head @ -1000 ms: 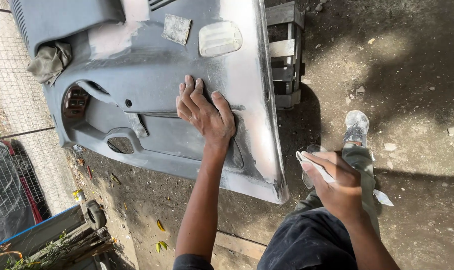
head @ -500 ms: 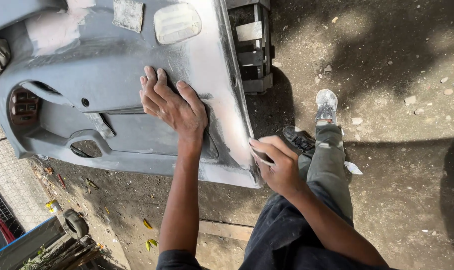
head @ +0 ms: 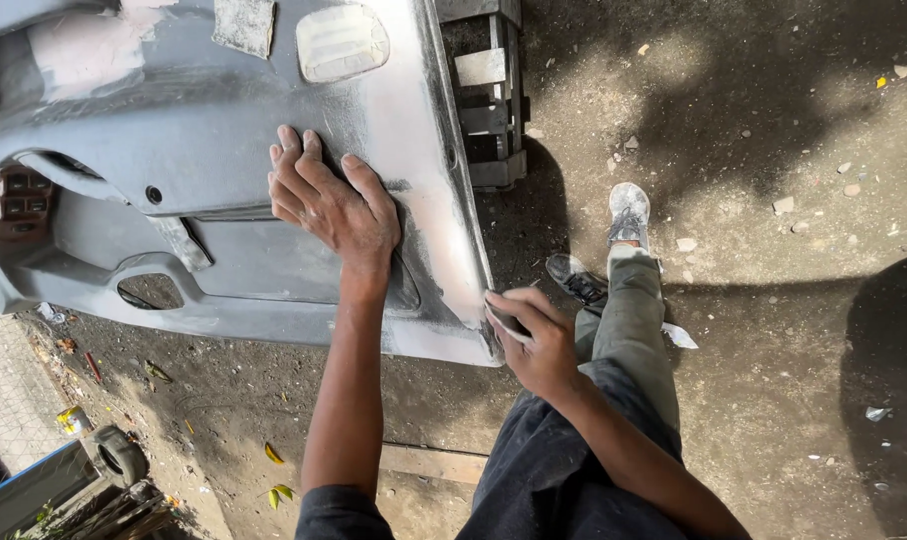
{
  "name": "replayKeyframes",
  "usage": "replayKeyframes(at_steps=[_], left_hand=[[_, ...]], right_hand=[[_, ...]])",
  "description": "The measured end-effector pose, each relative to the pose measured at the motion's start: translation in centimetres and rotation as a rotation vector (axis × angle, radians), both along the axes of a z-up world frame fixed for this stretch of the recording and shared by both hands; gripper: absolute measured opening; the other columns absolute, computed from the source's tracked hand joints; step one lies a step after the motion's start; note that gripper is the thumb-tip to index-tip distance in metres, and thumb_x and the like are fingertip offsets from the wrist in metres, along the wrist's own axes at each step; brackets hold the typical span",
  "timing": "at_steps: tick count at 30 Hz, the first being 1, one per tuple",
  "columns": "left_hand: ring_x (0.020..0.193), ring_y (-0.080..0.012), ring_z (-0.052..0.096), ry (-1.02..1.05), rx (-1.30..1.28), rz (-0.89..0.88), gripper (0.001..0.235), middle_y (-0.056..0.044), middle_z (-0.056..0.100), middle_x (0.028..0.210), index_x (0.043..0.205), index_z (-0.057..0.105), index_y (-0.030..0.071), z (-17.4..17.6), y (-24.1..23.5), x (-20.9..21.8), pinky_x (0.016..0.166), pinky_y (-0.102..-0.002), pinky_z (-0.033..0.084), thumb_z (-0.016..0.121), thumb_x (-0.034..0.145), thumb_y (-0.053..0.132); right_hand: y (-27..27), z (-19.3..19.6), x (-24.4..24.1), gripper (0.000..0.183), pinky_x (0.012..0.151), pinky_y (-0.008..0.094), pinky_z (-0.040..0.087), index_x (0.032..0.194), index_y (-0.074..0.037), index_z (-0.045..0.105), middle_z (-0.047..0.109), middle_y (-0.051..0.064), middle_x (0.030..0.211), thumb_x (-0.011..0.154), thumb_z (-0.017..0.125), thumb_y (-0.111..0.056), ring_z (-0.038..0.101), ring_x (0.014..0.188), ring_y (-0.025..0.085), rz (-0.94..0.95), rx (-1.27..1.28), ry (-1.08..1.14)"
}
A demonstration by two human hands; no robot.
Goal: The person sands the edge and surface of a grey car bumper using a sanding block. They hold the bumper with one hand while sanding with the other, moving along the contours of the part.
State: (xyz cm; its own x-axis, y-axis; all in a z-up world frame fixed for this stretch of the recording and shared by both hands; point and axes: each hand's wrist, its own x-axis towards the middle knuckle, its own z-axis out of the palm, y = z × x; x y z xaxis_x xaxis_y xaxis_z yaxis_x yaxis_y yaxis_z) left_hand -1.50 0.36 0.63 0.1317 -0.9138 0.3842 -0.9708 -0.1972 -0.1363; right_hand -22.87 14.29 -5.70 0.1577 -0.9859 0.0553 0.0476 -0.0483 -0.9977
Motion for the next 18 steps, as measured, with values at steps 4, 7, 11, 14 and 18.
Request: replayKeyframes(at_steps=[4,7,11,14,18], left_hand=[[0.141,-0.0356,0.036,0.021,0.014,0.026,0.045,-0.022,0.044,0.153,0.138,0.052,-0.004,0.9,-0.4,0.1,0.118,-0.053,0.021,0.048,0.104,0.026],[0.148,-0.0347,0.034,-0.003,0.075,0.009,0.048,-0.018,0.044,0.155,0.143,0.052,0.0,2.4,-0.2,-0.8,0.122,-0.055,0.02,0.049,0.106,0.03],[0.155,-0.0379,0.021,-0.031,0.509,-0.293,0.064,-0.026,0.029,0.165,0.158,0.04,-0.004,5.5,-0.8,-4.5,0.126,-0.057,0.012,0.047,0.109,0.037],[0.155,-0.0387,0.022,-0.244,0.91,-0.538,0.061,-0.027,0.027,0.165,0.151,0.042,-0.004,7.0,3.0,-8.2,0.127,-0.051,0.017,0.039,0.11,0.04],[0.146,-0.04,0.032,-0.359,1.213,-0.837,0.063,-0.027,0.04,0.149,0.14,0.054,-0.001,6.6,12.6,-11.3,0.123,-0.052,0.021,0.03,0.102,0.044]], right_hand=[[-9.1,1.2,-0.4,0.022,0.068,0.026,0.058,0.115,0.005,0.07,0.071,0.015,0.103,0.094,0.069,0.003,0.071,0.083,0.018,-0.064,0.0,-0.136],[-8.7,-0.2,-3.8,0.023,0.074,0.029,0.059,0.118,0.004,0.073,0.073,0.014,0.106,0.095,0.071,-0.001,0.073,0.089,0.019,-0.012,-0.078,-0.008],[-5.3,-4.6,-8.2,0.014,0.046,0.027,0.048,0.105,0.006,0.072,0.072,0.014,0.085,0.1,0.068,-0.007,0.067,0.062,0.016,-0.1,0.296,0.133],[-3.9,-6.4,-9.5,0.013,0.04,0.026,0.043,0.1,0.005,0.072,0.071,0.013,0.075,0.099,0.068,-0.008,0.064,0.054,0.015,-0.098,0.413,0.133],[-4.0,-7.9,-11.4,0.011,0.039,0.022,0.043,0.101,0.005,0.072,0.072,0.014,0.079,0.101,0.069,-0.006,0.066,0.058,0.013,-0.146,0.261,0.161]])
